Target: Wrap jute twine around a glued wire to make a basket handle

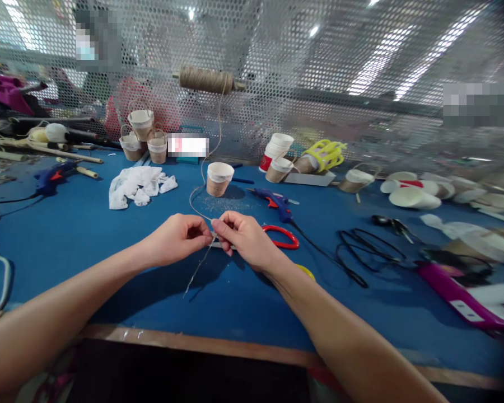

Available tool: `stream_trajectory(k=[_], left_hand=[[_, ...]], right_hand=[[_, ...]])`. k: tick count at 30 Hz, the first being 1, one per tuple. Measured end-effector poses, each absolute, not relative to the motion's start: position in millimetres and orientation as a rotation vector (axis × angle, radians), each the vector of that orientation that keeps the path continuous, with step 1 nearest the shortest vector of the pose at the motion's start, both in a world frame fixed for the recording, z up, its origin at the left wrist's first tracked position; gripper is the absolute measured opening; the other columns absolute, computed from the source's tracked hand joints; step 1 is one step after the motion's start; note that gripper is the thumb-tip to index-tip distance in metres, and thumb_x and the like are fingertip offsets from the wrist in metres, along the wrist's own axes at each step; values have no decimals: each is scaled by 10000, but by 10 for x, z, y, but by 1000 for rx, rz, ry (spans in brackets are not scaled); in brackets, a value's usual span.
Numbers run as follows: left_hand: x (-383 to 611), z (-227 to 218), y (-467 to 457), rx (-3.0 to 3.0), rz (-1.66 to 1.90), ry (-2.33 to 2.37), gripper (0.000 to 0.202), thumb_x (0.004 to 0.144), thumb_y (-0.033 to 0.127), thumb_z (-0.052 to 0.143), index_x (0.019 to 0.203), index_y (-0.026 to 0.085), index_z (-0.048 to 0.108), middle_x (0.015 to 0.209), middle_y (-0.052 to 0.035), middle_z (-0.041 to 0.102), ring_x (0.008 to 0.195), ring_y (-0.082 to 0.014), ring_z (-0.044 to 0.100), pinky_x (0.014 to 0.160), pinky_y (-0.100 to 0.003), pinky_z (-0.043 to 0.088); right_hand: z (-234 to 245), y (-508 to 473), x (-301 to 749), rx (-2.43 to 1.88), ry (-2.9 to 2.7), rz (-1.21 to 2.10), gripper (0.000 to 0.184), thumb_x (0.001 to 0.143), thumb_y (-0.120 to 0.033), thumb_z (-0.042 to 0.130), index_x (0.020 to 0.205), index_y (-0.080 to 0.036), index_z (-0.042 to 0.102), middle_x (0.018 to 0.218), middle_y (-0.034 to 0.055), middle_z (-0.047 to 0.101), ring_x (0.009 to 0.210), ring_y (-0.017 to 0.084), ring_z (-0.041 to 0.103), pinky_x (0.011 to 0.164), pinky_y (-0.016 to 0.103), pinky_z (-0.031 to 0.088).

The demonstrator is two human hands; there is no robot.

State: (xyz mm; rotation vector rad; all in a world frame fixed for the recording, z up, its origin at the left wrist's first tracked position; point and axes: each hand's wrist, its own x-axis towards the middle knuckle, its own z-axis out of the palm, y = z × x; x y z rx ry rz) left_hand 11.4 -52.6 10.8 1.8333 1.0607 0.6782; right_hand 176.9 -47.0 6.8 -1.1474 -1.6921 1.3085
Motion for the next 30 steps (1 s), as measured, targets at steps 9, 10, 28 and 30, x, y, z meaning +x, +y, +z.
stream_trajectory(k=[9, 10, 28, 30], left_hand=[[167, 110, -563, 1528, 701, 1050, 244, 715, 306, 566, 576, 134, 464, 522, 57, 379, 475, -49, 276, 447, -210, 199], [168, 106, -562, 1494, 704, 1037, 244, 710, 308, 577, 579, 134, 467, 521, 56, 384, 469, -47, 278, 442, -211, 194], [91, 103, -517, 1739, 689, 1009, 188, 745, 286, 518, 646, 127, 525, 601, 42, 459, 547, -65, 354, 532, -216, 286], [97, 114, -523, 1734, 693, 1019, 201, 744, 297, 517, 636, 128, 518, 588, 45, 447, 539, -65, 349, 522, -214, 280]], right_hand=[[29, -487, 1745, -1141, -1641, 1304, 328, 736, -457, 557, 634, -168, 442, 442, -60, 454, 387, 55, 401, 387, 193, 337], [29, -488, 1742, -1111, -1612, 1341, 330, 728, -463, 563, 639, -167, 449, 456, -57, 459, 398, 56, 409, 389, 192, 343], [27, -468, 1763, -1089, -1678, 1387, 295, 753, -432, 549, 663, -164, 466, 471, -59, 458, 412, 58, 416, 419, 200, 351], [38, -473, 1760, -1101, -1689, 1359, 298, 749, -433, 552, 658, -165, 461, 468, -59, 458, 410, 59, 415, 419, 201, 349]])
